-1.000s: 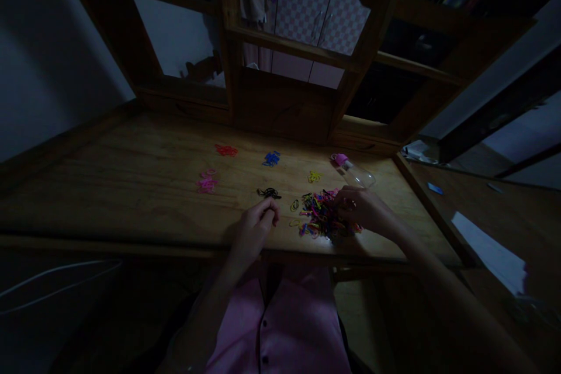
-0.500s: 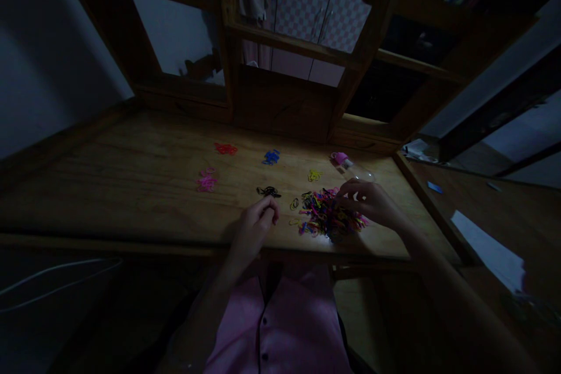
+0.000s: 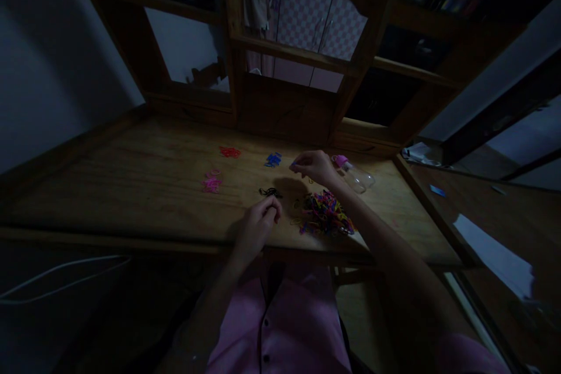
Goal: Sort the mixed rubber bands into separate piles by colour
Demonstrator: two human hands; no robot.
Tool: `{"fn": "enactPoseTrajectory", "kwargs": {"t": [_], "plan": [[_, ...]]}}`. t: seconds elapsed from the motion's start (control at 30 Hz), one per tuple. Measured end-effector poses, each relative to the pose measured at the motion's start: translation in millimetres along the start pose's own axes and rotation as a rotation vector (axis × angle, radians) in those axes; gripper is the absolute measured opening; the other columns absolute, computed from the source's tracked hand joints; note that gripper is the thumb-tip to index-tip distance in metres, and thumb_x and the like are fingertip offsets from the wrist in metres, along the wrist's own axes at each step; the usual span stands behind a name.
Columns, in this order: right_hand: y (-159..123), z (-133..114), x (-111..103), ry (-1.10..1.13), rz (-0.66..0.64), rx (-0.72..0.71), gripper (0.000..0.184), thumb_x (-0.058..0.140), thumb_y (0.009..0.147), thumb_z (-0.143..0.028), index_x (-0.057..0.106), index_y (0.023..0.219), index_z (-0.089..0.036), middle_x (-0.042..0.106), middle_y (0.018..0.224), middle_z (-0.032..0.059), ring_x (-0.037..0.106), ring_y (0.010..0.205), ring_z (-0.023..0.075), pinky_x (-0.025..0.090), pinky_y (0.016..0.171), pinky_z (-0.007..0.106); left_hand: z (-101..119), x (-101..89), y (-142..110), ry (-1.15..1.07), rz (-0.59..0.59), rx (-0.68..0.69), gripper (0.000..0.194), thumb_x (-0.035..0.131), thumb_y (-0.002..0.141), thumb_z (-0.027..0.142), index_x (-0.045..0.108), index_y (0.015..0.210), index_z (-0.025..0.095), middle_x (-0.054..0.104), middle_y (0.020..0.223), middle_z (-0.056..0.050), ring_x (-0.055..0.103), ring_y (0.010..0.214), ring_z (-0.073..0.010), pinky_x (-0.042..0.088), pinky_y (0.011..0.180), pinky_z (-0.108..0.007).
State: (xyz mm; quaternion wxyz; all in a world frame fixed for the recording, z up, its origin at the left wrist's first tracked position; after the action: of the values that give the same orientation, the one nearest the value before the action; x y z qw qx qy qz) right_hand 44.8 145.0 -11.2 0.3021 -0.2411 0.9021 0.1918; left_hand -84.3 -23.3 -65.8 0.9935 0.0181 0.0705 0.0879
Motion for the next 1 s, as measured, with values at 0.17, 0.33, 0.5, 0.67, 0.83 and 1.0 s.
{"fn": "enactPoseTrajectory", "kwargs": {"t": [0.17,0.33,0.5,0.67,0.83,1.0], "plan": [[37.8,1.2,20.6,0.093,0.011,0.048,0.018,0.074,0.075,-0.021,0.072,0.091,-0.014,0.075,0.079,0.0062,0.072,0.063,0.0161,0.049,0.051,0.020,0.9,0.6,-0.7,-0.013,0.002,0.016,0.014,0.041,0.080,0.020,0.051,0.069,0.019,0.046,0.062,0.004,0.038,0.053,-0.0101,0.027,0.049,-0.021],[12.7,-2.2,-14.3,0.027,0.067,-0.033,0.021,0.070,0.080,-0.028,0.071,0.097,-0.015,0.076,0.084,0.0062,0.072,0.063,0.0165,0.052,0.055,0.023,2.6,0.3,-1.6,0.000,0.006,0.016,0.015,0.041,0.080,0.021,0.051,0.068,0.019,0.046,0.062,0.003,0.040,0.055,-0.0108,0.027,0.050,-0.021],[-59.8,-15.1,-57.5,-0.241,0.049,-0.117,0.018,0.064,0.087,-0.033,0.073,0.094,-0.019,0.074,0.085,0.0051,0.069,0.073,0.0169,0.053,0.067,0.028,0.5,-0.2,-1.2,-0.017,-0.016,-0.018,0.014,0.042,0.081,0.021,0.051,0.070,0.019,0.047,0.063,0.003,0.037,0.052,-0.0098,0.025,0.048,-0.021],[-105.1,-18.3,-53.1,-0.352,-0.138,-0.150,0.018,0.062,0.089,-0.025,0.072,0.104,-0.023,0.072,0.103,0.0050,0.067,0.090,0.0183,0.052,0.083,0.032,-1.3,0.5,0.4,-0.045,-0.037,-0.035,0.014,0.043,0.081,0.020,0.050,0.070,0.019,0.046,0.063,0.004,0.035,0.050,-0.0090,0.023,0.047,-0.021],[-104.9,-27.3,-21.9,-0.317,-0.258,-0.252,0.026,0.061,0.089,-0.018,0.069,0.113,-0.025,0.069,0.110,0.0053,0.064,0.100,0.0194,0.050,0.089,0.033,-0.5,0.2,-1.3,-0.030,-0.027,-0.046,0.014,0.043,0.081,0.019,0.050,0.069,0.019,0.045,0.063,0.004,0.035,0.050,-0.0088,0.023,0.047,-0.021],[-91.7,-33.1,2.8,-0.416,-0.265,-0.351,0.022,0.062,0.087,-0.015,0.070,0.107,-0.021,0.065,0.112,0.0086,0.061,0.102,0.0211,0.047,0.089,0.033,-1.3,0.3,-0.8,-0.025,-0.024,-0.024,0.013,0.043,0.081,0.020,0.050,0.070,0.019,0.045,0.062,0.004,0.034,0.050,-0.0092,0.024,0.047,-0.021]]}}
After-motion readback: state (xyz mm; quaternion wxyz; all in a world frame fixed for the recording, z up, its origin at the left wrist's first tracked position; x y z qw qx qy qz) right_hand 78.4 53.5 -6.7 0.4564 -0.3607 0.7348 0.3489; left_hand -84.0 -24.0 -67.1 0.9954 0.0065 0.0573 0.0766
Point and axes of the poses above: each hand's wrist, its own y-axis towards the middle knuckle, its own x-axis out of the palm, z = x × y, the point moved 4 cm from there along y, towards the middle knuckle
